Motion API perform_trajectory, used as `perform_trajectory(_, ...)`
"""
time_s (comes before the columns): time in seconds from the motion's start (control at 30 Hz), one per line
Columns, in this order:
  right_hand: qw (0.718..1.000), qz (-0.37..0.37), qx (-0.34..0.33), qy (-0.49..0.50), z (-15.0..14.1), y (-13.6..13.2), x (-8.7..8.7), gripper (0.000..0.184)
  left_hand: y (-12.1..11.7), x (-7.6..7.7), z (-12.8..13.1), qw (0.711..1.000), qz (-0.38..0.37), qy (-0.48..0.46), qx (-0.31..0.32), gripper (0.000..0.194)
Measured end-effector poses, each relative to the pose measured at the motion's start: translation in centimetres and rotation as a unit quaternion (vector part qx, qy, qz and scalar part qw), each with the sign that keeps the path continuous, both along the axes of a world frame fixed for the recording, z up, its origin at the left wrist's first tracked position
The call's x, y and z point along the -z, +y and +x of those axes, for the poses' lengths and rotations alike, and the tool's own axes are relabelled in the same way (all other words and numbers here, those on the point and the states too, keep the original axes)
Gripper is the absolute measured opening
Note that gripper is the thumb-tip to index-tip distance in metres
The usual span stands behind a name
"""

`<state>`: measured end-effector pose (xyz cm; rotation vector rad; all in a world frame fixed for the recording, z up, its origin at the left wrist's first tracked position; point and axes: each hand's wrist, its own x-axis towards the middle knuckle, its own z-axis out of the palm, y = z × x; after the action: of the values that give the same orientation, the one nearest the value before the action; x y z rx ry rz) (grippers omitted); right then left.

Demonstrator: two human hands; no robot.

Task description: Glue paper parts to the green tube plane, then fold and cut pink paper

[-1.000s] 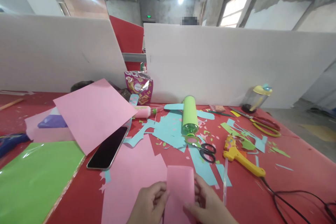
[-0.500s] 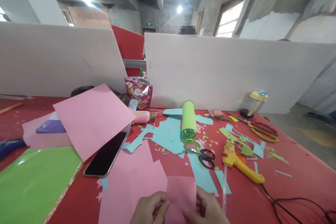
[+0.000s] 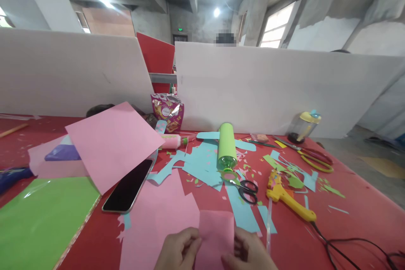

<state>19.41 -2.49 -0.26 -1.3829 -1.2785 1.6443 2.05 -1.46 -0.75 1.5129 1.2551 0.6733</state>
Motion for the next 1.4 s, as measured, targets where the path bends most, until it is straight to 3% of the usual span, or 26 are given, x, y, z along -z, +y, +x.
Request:
perform_trajectory(0.1,1.000,0.001,0.009,-0.009,0.0,0.0,-0.2,0.017,0.1,-0.1,0.0,1.000,0.008,-0.005,-0.011,0.025)
perform_trajectory(0.3,0.998,0.026,0.027,-0.045,0.1,-0.2,0.6,0.007,0.1,-0.7,-0.3,0.998,0.039,-0.048,0.031,0.027)
perform_trajectory(0.47,0.997,0.007,0.060,-0.055,-0.1,-0.3,-0.2,0.011,0.2,-0.6,-0.5,0.997,0.079,0.009,0.011,0.027)
perform_trajectory(0.6,0.995,0.016,0.081,-0.061,-0.3,-0.1,-1.0,0.011,0.3,-0.6,-0.5,0.997,0.066,0.037,0.004,0.029)
perform_trajectory(0.73,0.991,0.032,0.099,-0.080,-0.2,-0.3,-0.8,0.009,0.3,-0.8,-0.6,0.998,0.049,-0.003,0.027,0.028)
perform_trajectory(0.83,0.990,0.052,0.096,-0.083,-0.1,-0.4,-0.6,0.007,0.3,-1.1,-0.6,0.999,0.031,-0.030,0.032,0.031)
perform_trajectory(1.07,0.995,0.050,0.054,-0.066,0.2,0.0,-0.6,0.011,0.2,-1.3,-0.5,0.997,0.061,0.035,0.017,0.028)
perform_trajectory(1.2,0.993,0.062,0.057,-0.088,0.3,0.1,-0.5,0.005,0.2,-1.2,-0.4,0.994,0.083,0.075,0.004,0.029)
perform_trajectory(1.4,0.993,0.056,0.068,-0.080,0.2,0.2,-0.2,0.003,0.3,-1.3,-0.4,0.995,0.077,0.058,0.011,0.027)
